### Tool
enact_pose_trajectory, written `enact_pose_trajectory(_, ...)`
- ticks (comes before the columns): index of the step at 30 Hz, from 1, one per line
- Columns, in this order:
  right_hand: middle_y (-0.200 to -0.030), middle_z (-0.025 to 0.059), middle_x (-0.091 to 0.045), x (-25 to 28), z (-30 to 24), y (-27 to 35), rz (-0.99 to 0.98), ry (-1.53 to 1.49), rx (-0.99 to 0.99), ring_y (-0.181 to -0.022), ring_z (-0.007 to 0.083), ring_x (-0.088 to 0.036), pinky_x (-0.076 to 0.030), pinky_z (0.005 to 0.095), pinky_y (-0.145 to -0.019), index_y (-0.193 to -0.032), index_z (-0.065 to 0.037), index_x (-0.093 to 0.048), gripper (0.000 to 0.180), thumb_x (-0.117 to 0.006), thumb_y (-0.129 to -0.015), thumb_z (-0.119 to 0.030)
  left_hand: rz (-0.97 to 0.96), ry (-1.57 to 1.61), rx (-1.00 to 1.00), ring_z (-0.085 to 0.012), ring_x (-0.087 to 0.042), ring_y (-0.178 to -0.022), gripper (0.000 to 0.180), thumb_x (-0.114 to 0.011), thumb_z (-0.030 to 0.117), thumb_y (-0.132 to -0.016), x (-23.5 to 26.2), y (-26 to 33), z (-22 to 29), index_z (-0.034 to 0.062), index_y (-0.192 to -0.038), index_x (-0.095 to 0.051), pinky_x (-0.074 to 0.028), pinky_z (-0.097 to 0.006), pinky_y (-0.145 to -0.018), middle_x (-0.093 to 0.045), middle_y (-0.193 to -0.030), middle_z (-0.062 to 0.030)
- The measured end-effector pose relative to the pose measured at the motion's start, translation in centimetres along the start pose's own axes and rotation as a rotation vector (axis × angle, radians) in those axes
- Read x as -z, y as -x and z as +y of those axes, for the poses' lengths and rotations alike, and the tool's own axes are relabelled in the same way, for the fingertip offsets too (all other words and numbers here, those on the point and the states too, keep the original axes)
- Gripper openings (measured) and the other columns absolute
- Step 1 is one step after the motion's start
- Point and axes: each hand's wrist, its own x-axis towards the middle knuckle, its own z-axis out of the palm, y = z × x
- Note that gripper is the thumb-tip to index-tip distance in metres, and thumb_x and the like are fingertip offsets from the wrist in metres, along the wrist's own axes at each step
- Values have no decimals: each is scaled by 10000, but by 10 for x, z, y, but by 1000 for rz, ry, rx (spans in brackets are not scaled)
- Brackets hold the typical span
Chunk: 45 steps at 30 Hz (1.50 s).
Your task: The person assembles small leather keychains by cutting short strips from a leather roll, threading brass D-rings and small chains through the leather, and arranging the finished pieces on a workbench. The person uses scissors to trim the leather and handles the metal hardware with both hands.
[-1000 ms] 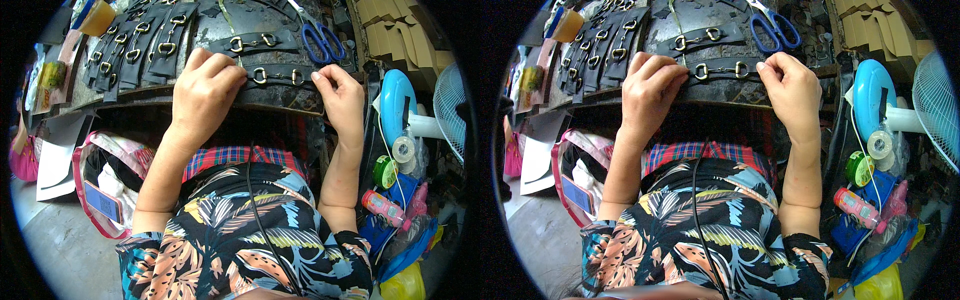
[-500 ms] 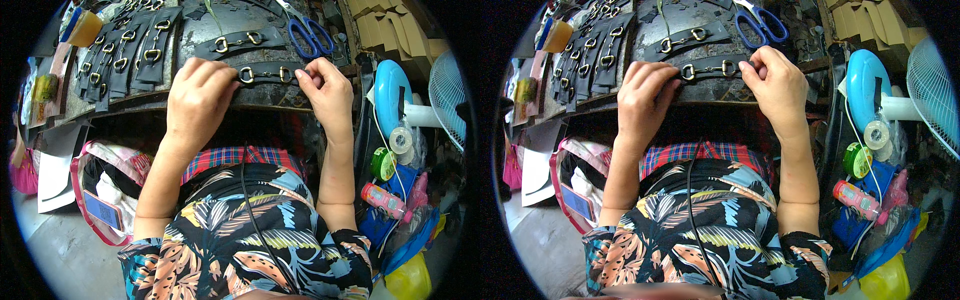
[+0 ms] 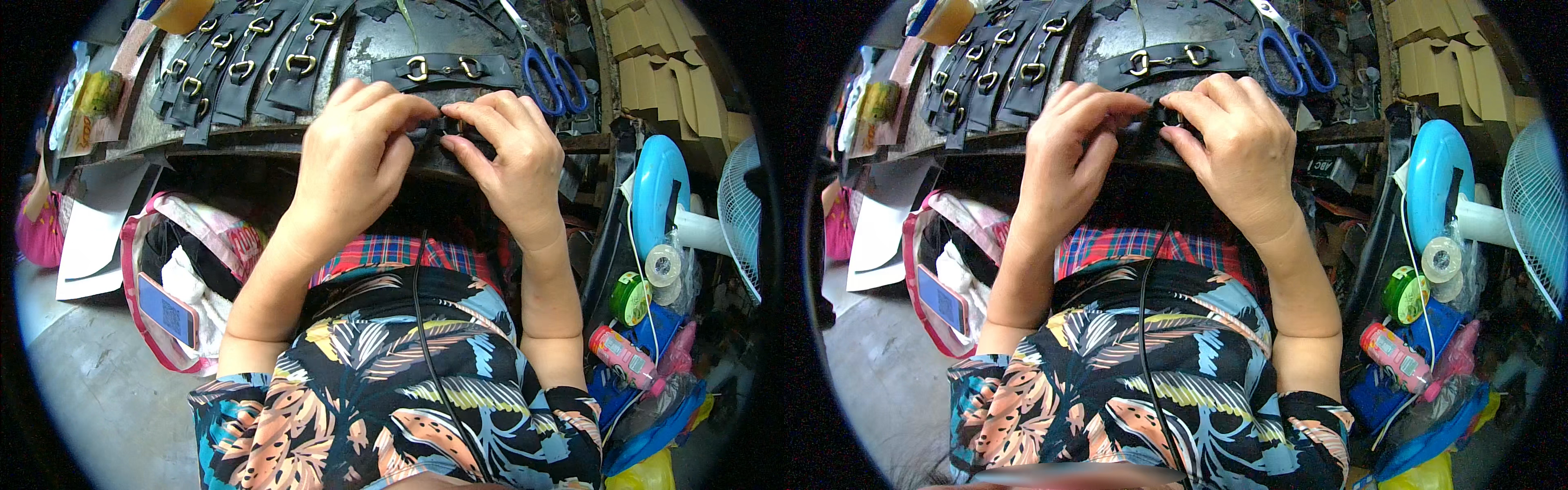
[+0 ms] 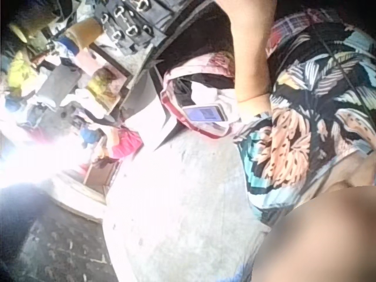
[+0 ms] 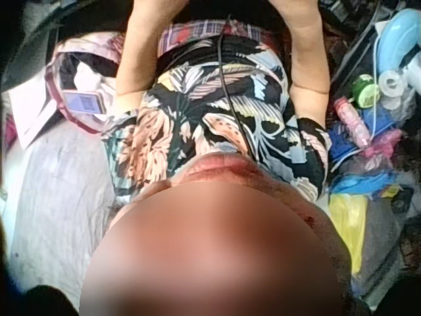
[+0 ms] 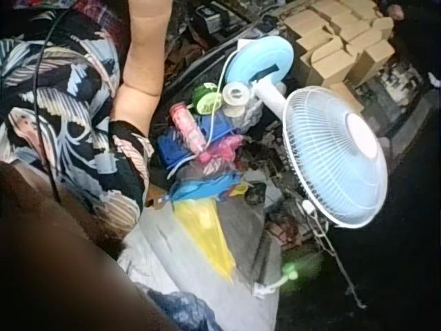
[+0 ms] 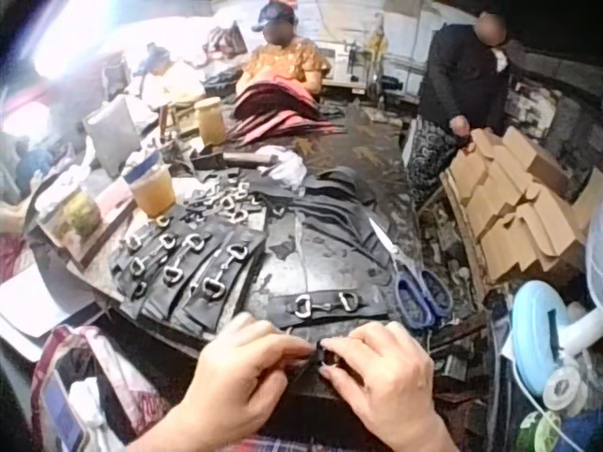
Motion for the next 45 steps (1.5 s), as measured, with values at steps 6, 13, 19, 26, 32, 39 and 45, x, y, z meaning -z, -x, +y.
enact_pose_trajectory(6, -961, 49, -683, 2, 1, 1, -21, -6, -27, -904, 254, -659, -535, 373, -785, -1047, -118, -767, 310, -849, -749, -149, 77, -112, -38, -314, -636, -950, 214, -708, 2, -813, -12, 1, -4, 54, -1018, -735, -535, -423, -815, -643, -941, -119)
enact_pose_trajectory(13, -978, 69, -686, 4, 0, -1, -61, -20, -54, -932, 269, -671, -537, 374, -815, -1083, -93, -766, 343, -847, -754, -149, 20, -84, 11, -334, -641, -893, 91, -741, 59, -804, -9, 2, -8, 11, -856, -684, -545, -423, -786, -623, -918, -126)
enact_pose_trajectory(19, -954, 28, -659, 5, -2, -3, -69, 1, -9, -896, 247, -645, -535, 376, -784, -1057, -127, -758, 373, -877, -711, -196, 12, -100, -27, -340, -637, -887, 99, -710, 81, -780, -13, -3, -8, 7, -832, -670, -547, -438, -759, -608, -893, -129)
enact_pose_trajectory(26, -967, 29, -657, 6, -3, -4, -70, -38, -7, -895, 247, -638, -535, 378, -783, -1041, -128, -762, 352, -871, -709, -174, 9, -204, -44, -350, -627, -906, 103, -705, 86, -773, -14, 1, -4, 14, -826, -654, -547, -444, -758, -602, -928, -147)
enact_pose_trajectory(32, -999, 77, -673, 9, -5, 1, 4, -116, 16, -925, 260, -632, -517, 376, -815, -1014, -84, -797, 264, -802, -752, -45, 73, -75, -44, -347, -633, -880, 150, -679, 14, -825, -7, 3, -6, 24, -973, -656, -532, -438, -740, -604, -952, -154)
enact_pose_trajectory(39, -967, 24, -659, -2, 0, 5, 28, -46, 78, -937, 256, -627, -525, 391, -804, -951, -143, -785, 229, -826, -729, -107, 49, -117, -29, -324, -639, -852, 248, -729, 25, -828, -2, 9, -3, 84, -1062, -674, -535, -423, -732, -628, -888, -99)
enact_pose_trajectory(45, -972, 26, -661, -2, 0, 4, 34, -29, 98, -939, 256, -630, -521, 390, -814, -1004, -153, -777, 274, -830, -737, -119, 68, -264, -14, -296, -646, -864, 216, -741, 12, -825, -2, 16, 3, 90, -1026, -736, -538, -408, -770, -661, -902, -93)
